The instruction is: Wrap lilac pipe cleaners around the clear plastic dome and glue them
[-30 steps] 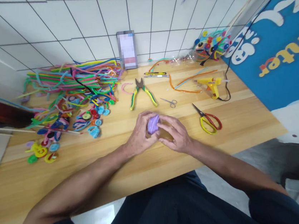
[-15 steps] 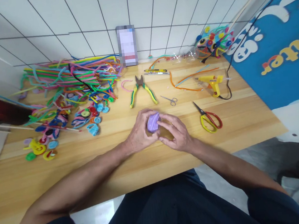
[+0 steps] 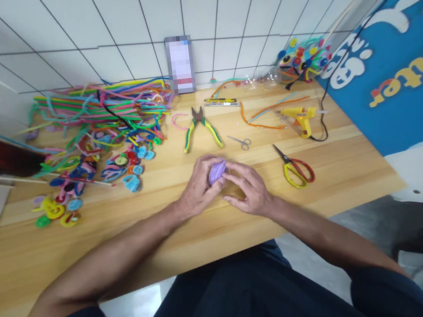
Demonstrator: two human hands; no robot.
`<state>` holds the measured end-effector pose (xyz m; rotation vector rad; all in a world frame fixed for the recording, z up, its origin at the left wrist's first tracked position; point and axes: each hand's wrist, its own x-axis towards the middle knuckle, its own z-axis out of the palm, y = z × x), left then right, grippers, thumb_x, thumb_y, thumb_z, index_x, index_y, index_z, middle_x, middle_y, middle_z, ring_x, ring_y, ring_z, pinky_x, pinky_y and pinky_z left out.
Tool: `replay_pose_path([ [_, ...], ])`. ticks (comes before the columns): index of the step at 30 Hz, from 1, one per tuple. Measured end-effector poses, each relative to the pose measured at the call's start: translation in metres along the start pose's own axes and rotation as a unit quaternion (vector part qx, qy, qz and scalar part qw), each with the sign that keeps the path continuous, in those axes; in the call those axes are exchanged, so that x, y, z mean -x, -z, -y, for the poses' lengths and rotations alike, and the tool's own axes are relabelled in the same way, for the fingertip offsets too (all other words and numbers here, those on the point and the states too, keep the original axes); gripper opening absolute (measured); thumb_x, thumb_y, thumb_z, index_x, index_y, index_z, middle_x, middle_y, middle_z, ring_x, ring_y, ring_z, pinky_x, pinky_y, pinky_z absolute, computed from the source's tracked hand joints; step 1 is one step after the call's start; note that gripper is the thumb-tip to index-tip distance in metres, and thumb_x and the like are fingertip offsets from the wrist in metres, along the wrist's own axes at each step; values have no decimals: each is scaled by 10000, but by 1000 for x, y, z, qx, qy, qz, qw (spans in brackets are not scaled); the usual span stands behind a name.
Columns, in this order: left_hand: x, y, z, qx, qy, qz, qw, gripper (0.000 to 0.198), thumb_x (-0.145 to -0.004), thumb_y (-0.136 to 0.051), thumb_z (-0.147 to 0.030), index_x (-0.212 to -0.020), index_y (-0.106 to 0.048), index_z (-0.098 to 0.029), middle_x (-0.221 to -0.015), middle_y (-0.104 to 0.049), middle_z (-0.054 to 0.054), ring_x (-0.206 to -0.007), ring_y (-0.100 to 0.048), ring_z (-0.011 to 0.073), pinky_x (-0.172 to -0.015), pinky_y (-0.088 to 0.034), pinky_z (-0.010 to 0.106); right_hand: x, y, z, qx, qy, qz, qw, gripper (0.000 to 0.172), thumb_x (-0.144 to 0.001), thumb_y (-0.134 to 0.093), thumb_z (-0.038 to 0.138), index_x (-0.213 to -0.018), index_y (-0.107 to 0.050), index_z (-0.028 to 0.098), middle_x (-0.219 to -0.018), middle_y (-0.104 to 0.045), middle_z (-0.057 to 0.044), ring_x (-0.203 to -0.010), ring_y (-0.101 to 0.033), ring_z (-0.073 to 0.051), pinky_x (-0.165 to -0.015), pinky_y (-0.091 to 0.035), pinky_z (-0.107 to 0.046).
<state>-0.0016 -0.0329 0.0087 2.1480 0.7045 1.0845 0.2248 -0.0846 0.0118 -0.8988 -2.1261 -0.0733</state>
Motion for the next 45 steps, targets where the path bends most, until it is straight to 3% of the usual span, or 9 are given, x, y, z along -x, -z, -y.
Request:
replay_pose_path([
  [16, -2, -1, 0, 5, -10, 7, 1000, 390, -1120, -600, -366, -1482, -500, -262, -1443, -593, 138, -1401, -569, 296, -1188, -527, 522, 2, -2, 0, 3, -3, -8, 1000, 567, -993, -780, 403, -1508, -616, 230, -1528, -693, -206, -1407, -698, -370, -1107, -634, -564],
  [21, -1, -3, 0, 20, 10, -1, 1000, 372, -1097, -610, -363, -1446, -532, -260, -1420, -612, 135, -1365, -601, 294, -1169, -540, 520, 4, 20, -8, -29, -85, -47, 995, 184, -1010, -732, 307, -1189, -709, 275, -1328, -798, -128, -1245, -764, -321, -1058, -633, -545],
  [23, 0, -2, 0, 22, 14, -5, 1000, 368, -1084, -613, -337, -1435, -537, -256, -1425, -606, 138, -1368, -603, 295, -1168, -542, 520, 6, 36, -17, -19, -169, -100, 980, 15, -1025, -697, 289, -1034, -692, 278, -1144, -827, -82, -1112, -785, -286, -1021, -628, -510],
  [26, 0, 1, 3, 4, 15, -24, 1000, 373, -1074, -618, -304, -1435, -532, -259, -1433, -590, 138, -1389, -594, 299, -1179, -539, 534, 9, 65, -41, 20, -303, -166, 938, 168, -1021, -682, 388, -910, -666, 264, -986, -806, -47, -988, -767, -256, -973, -610, -455],
  [30, -3, 4, 11, -30, 13, -61, 998, 394, -1070, -634, -295, -1448, -527, -271, -1438, -578, 122, -1399, -584, 293, -1199, -533, 548, 15, 104, -84, 98, -410, -160, 892, 324, -973, -655, 540, -826, -649, 251, -862, -766, -35, -896, -722, -248, -912, -577, -415],
  [33, -4, 3, 16, -25, 27, -67, 997, 367, -1082, -626, -314, -1434, -535, -266, -1407, -589, 111, -1372, -602, 277, -1183, -552, 521, 18, 125, -117, 175, -437, -144, 871, 374, -967, -626, 600, -861, -652, 242, -938, -782, -81, -948, -705, -264, -955, -559, -438],
  [36, -4, 1, 16, -23, 33, -65, 997, 361, -1082, -623, -313, -1429, -537, -263, -1411, -597, 114, -1361, -614, 278, -1172, -562, 513, 14, 134, -148, 215, -476, -116, 845, 337, -913, -716, 523, -1014, -677, 204, -1156, -796, -174, -1094, -699, -298, -1066, -535, -480],
  [39, -4, 0, 14, -17, 38, -63, 997, 348, -1088, -613, -305, -1426, -541, -266, -1421, -597, 116, -1356, -622, 279, -1157, -574, 506, 3, 132, -171, 215, -554, -50, 803, 454, -851, -797, 411, -1193, -683, 135, -1328, -759, -253, -1205, -689, -313, -1103, -520, -453],
  [45, -4, 4, 15, -37, 33, -83, 995, 386, -1070, -614, -267, -1449, -541, -272, -1441, -594, 129, -1394, -607, 293, -1162, -572, 523, -20, 127, -195, 202, -602, -5, 772, 204, -881, -725, 329, -996, -718, 161, -1096, -806, -220, -1077, -732, -343, -964, -546, -444],
])
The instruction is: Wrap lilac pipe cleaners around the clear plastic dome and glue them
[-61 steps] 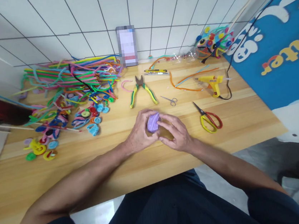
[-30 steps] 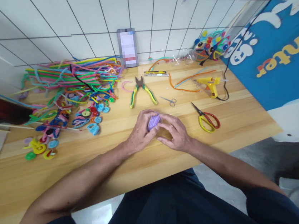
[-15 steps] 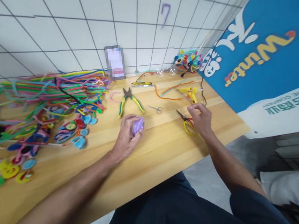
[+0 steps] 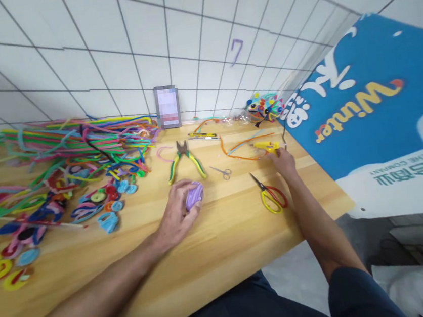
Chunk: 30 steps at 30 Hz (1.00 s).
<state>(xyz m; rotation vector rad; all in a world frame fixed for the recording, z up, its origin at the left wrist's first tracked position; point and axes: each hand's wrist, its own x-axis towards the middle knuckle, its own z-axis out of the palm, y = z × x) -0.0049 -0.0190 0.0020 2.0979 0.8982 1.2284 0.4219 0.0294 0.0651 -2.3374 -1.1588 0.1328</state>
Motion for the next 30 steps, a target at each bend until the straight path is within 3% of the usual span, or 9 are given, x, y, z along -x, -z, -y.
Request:
replay_pose_path([
  [3, -2, 1, 1, -6, 4, 4, 1000, 397, -1066, -606, -274, -1456, -529, -266, -1439, -589, 139, -1392, -599, 305, -1159, -566, 553, -4, 5, 7, -28, 23, -15, 999, 205, -904, -660, 339, -1048, -685, 196, -1122, -794, -167, -1047, -720, -306, -942, -555, -440],
  [6, -4, 1, 1, 4, 21, 6, 1000, 405, -1063, -603, -250, -1459, -519, -266, -1436, -593, 141, -1386, -598, 300, -1164, -557, 548, 9, 10, 21, -169, 90, -11, 981, 230, -907, -653, 443, -999, -650, 232, -904, -744, -56, -800, -672, -233, -746, -557, -378],
  [9, -4, 1, -1, 15, 31, 7, 999, 419, -1069, -607, -240, -1473, -502, -275, -1453, -586, 145, -1402, -586, 302, -1169, -550, 548, 46, 8, 47, -213, 143, 43, 965, 342, -857, -762, 563, -919, -677, 238, -809, -711, -21, -721, -635, -205, -684, -553, -353],
  [12, -4, 3, -4, 21, 38, 10, 999, 441, -1079, -607, -260, -1499, -477, -286, -1470, -576, 149, -1411, -578, 311, -1173, -544, 565, 90, -3, 75, -250, 171, 127, 945, 400, -761, -897, 559, -882, -697, 234, -803, -738, -21, -693, -665, -204, -643, -575, -339],
  [16, -5, 7, -7, 22, 45, 22, 999, 455, -1091, -603, -276, -1522, -459, -295, -1479, -572, 147, -1429, -566, 314, -1189, -539, 571, 123, -24, 89, -186, 224, 213, 933, 349, -776, -861, 532, -738, -669, 244, -599, -628, 19, -526, -582, -178, -492, -453, -301],
  [23, -7, 12, -14, 30, 61, 45, 997, 478, -1105, -612, -295, -1546, -431, -324, -1498, -551, 138, -1466, -534, 322, -1206, -528, 576, 123, -41, 79, -91, 291, 170, 937, 204, -793, -779, 446, -827, -726, 251, -674, -715, -20, -618, -703, -241, -575, -511, -332],
  [30, -7, 13, -14, 38, 66, 56, 995, 499, -1104, -629, -312, -1556, -419, -331, -1521, -518, 143, -1471, -526, 327, -1216, -526, 594, 124, -46, 77, -80, 318, 160, 931, 129, -774, -723, 367, -824, -676, 258, -703, -706, -7, -620, -667, -217, -586, -479, -320],
])
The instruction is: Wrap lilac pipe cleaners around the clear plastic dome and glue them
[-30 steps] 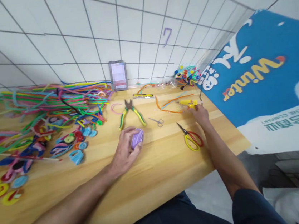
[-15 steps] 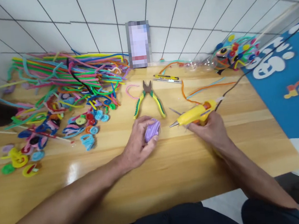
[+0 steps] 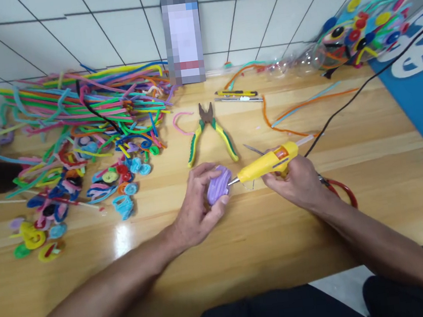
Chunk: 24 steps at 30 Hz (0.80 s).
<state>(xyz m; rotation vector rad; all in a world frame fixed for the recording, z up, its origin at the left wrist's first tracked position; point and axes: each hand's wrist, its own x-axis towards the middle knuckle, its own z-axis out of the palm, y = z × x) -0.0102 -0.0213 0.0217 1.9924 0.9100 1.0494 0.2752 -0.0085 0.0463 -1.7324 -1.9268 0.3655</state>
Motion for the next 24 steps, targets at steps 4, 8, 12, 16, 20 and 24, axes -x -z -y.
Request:
replay_pose_path([
  [4, 0, 0, 0, 0, 8, 5, 1000, 505, -1101, -633, -314, -1554, -412, -337, -1527, -512, 142, -1481, -523, 335, -1213, -531, 602, 1, -2, -4, -3, 15, 8, 1000, 104, -751, -704, 322, -807, -644, 257, -722, -704, -11, -656, -682, -229, -607, -480, -330],
  [8, 0, 0, -1, 5, 9, 3, 1000, 498, -1102, -637, -303, -1549, -421, -330, -1526, -513, 142, -1486, -515, 328, -1226, -522, 598, 2, -3, -8, 9, 28, 11, 1000, 91, -747, -686, 301, -773, -610, 260, -694, -670, -9, -650, -662, -225, -605, -461, -333],
  [12, 0, 0, 0, 7, -5, -2, 1000, 505, -1095, -652, -286, -1549, -433, -308, -1513, -527, 142, -1471, -521, 315, -1218, -523, 576, 3, -4, -8, 14, 34, 21, 999, 53, -786, -649, 291, -808, -620, 252, -746, -690, -31, -703, -679, -239, -664, -490, -347],
  [16, 0, 0, 1, 1, -10, -2, 1000, 513, -1088, -659, -269, -1549, -438, -296, -1507, -539, 144, -1470, -524, 313, -1213, -522, 562, 2, -4, -7, 18, 44, 38, 998, 35, -795, -630, 276, -792, -605, 251, -741, -679, -41, -713, -677, -251, -688, -490, -362],
  [20, 0, 0, 1, 5, -8, -5, 1000, 513, -1084, -664, -272, -1548, -445, -298, -1508, -538, 142, -1466, -523, 310, -1211, -524, 556, 2, -3, -8, 15, 35, 45, 998, 62, -790, -638, 278, -763, -587, 257, -724, -666, -33, -701, -666, -241, -673, -481, -354],
  [24, 0, -1, 2, 14, -6, -7, 1000, 517, -1083, -662, -273, -1552, -446, -304, -1514, -532, 140, -1462, -525, 310, -1210, -522, 561, 1, 0, -7, 11, 34, 61, 998, 39, -792, -625, 274, -770, -600, 254, -761, -695, -41, -717, -680, -240, -680, -489, -353],
])
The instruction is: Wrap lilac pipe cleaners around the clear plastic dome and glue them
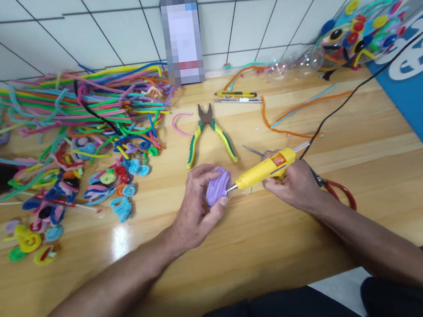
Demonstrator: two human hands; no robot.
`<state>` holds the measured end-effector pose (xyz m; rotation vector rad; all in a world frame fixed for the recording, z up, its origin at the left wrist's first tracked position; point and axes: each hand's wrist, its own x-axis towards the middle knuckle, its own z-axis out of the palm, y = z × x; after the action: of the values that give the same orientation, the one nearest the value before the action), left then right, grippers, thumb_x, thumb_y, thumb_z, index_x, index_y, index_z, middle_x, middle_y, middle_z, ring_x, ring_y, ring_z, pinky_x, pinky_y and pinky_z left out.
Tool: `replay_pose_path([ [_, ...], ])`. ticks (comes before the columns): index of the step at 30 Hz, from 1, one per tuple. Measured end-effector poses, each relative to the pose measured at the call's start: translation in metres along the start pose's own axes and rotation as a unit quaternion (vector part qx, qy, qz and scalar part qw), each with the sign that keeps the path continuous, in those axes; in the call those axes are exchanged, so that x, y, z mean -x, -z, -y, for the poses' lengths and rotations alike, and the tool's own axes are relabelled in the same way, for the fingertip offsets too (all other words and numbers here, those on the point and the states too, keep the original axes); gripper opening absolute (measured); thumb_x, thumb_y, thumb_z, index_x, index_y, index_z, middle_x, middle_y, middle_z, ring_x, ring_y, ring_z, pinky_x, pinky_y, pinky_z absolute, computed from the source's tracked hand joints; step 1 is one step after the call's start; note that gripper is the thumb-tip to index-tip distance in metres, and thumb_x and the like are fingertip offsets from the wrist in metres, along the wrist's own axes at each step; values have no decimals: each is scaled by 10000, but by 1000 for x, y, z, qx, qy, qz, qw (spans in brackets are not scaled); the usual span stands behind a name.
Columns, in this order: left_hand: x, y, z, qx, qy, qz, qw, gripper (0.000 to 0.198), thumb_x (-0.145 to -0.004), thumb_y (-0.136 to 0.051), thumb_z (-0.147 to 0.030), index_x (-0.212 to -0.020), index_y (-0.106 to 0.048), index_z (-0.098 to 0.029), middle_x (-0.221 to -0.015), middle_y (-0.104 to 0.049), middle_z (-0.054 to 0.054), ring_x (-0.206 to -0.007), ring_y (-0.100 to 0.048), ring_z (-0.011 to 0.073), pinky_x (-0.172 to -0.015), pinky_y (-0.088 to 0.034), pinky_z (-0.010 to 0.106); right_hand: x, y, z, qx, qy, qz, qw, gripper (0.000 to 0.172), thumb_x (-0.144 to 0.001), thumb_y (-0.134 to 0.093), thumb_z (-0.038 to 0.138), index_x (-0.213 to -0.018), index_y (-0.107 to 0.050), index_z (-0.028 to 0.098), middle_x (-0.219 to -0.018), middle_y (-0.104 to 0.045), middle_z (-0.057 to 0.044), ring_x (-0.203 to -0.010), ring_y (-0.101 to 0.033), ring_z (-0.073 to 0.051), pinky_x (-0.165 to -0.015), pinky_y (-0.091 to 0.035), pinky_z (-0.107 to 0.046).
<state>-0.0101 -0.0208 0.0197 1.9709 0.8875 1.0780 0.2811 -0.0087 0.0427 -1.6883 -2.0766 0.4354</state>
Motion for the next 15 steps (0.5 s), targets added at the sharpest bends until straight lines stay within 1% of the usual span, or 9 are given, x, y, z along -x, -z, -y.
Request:
replay_pose_path([
  [3, 0, 0, 0, 2, 3, 2, 1000, 517, -1084, -665, -272, -1551, -447, -312, -1508, -541, 136, -1467, -523, 313, -1210, -521, 568, 0, 1, 1, -3, 1, 0, 1000, 32, -800, -626, 273, -783, -616, 248, -781, -705, -47, -717, -683, -237, -679, -489, -351],
  [7, -1, 1, -1, 0, 3, 1, 1000, 509, -1085, -669, -280, -1544, -452, -310, -1511, -539, 136, -1461, -529, 313, -1210, -523, 568, 1, -2, -1, -4, 10, -15, 1000, 15, -798, -634, 258, -806, -630, 246, -789, -703, -48, -725, -681, -235, -688, -490, -346],
  [15, 0, 0, 0, 4, 2, 3, 1000, 510, -1088, -655, -274, -1551, -443, -302, -1519, -529, 142, -1470, -516, 310, -1214, -522, 572, 0, -3, -3, 26, 37, -32, 998, 18, -778, -594, 249, -774, -578, 255, -725, -681, -43, -667, -657, -239, -645, -454, -349],
])
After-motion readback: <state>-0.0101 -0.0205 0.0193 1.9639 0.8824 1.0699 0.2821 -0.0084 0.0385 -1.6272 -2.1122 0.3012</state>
